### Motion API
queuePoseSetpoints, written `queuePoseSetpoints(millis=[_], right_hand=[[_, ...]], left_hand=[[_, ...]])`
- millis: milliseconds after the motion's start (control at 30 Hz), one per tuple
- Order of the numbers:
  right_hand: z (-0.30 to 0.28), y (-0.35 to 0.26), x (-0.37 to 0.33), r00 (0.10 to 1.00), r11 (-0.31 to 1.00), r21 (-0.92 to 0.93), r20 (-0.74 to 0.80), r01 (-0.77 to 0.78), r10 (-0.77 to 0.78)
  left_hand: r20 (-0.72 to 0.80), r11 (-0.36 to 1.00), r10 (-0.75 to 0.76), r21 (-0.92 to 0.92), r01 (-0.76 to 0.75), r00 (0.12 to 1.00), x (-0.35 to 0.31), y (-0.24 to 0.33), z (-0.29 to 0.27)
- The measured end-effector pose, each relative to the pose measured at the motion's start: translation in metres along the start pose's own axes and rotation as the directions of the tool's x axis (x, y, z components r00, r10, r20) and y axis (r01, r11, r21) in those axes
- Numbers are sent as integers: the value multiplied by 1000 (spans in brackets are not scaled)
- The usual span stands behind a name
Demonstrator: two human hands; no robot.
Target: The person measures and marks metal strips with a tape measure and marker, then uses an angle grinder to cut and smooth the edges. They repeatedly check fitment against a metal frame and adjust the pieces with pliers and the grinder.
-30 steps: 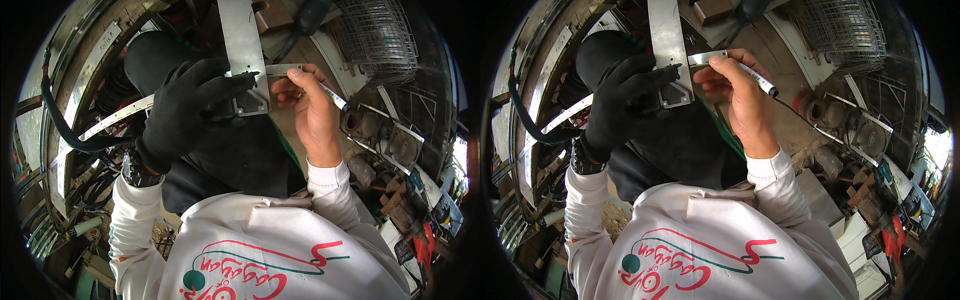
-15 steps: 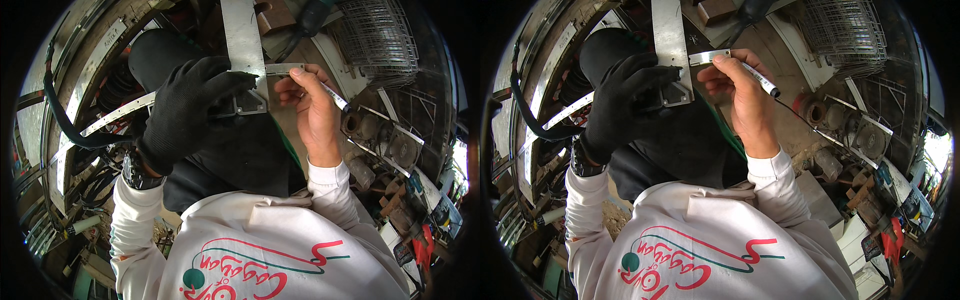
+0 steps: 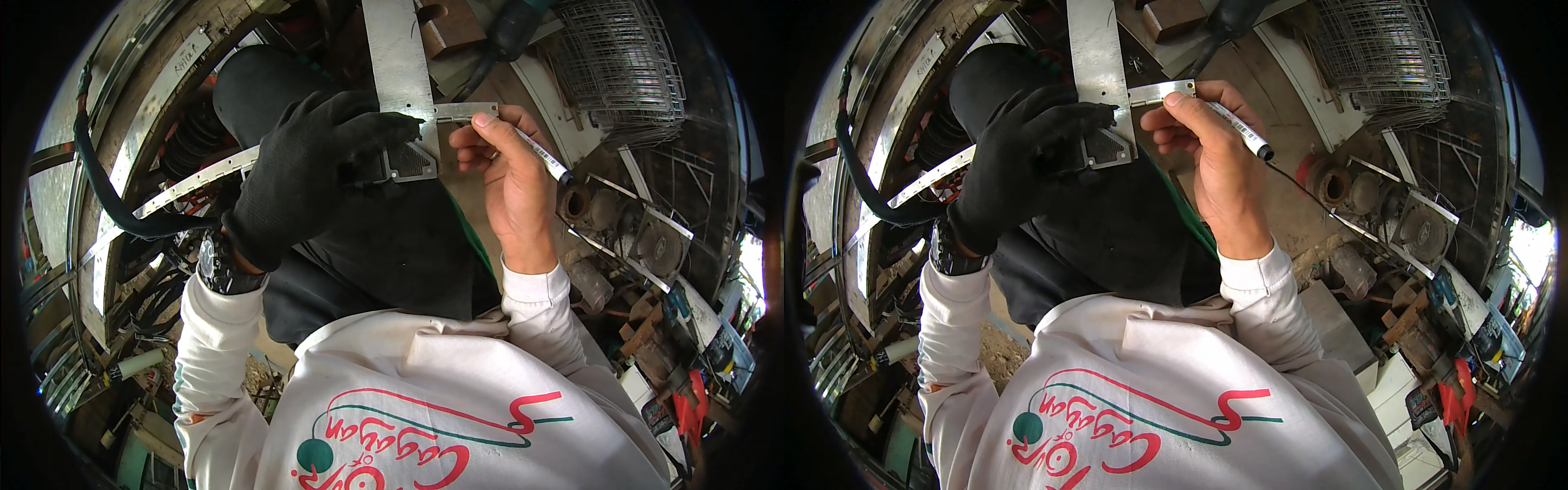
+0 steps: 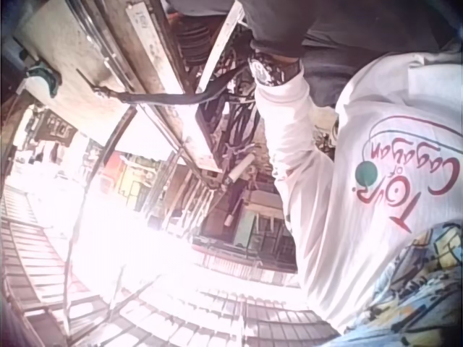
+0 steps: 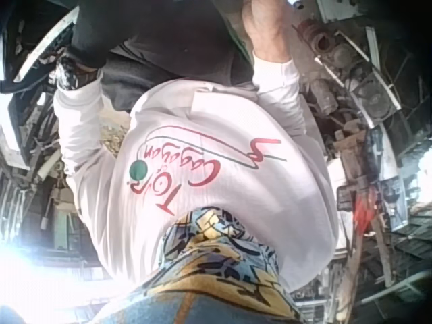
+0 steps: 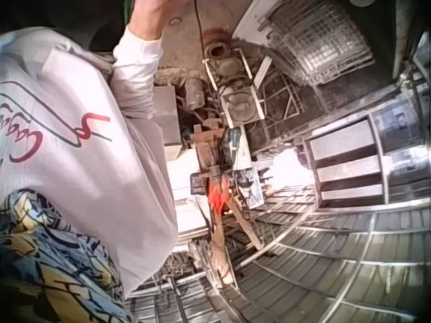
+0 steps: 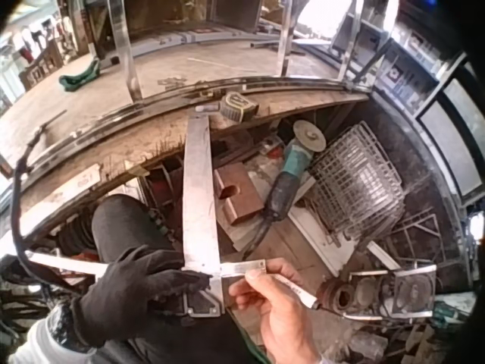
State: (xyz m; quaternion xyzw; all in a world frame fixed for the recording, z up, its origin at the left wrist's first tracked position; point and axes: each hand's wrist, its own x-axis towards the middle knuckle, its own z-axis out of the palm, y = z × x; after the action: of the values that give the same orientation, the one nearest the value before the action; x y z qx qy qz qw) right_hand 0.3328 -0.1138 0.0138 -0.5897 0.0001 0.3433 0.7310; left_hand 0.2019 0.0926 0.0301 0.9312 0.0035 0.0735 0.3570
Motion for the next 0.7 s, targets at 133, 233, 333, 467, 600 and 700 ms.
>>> queuePoseSetpoints(millis=[133, 233, 333, 467, 600, 700], right_hand=[[-1, 0, 0, 1000, 1000, -11, 6, -9, 9], [-1, 1, 1, 1000, 1000, -18, 9, -9, 9], [1, -1, -2, 1000, 1000, -22, -4, 2, -2], [3, -6, -6, 1000, 1000, -22, -17, 7, -8], [-1, -2, -6, 1000, 998, -58, -6, 0, 0], [-6, 5, -4, 1000, 996, -91, -12, 23, -24]], left_hand=[[-16, 999, 12, -44, -13, 1000, -1, -4, 3], [-33, 998, 39, -46, -40, 999, 1, -7, 4], [-24, 998, 33, -45, -34, 999, 1, -8, 5], [45, 1000, -1, -4, 1, 999, 2, -2, -2], [57, 1000, -6, 22, 5, 998, 0, -2, 0], [59, 1000, 12, 18, -14, 998, 4, -4, 2]])
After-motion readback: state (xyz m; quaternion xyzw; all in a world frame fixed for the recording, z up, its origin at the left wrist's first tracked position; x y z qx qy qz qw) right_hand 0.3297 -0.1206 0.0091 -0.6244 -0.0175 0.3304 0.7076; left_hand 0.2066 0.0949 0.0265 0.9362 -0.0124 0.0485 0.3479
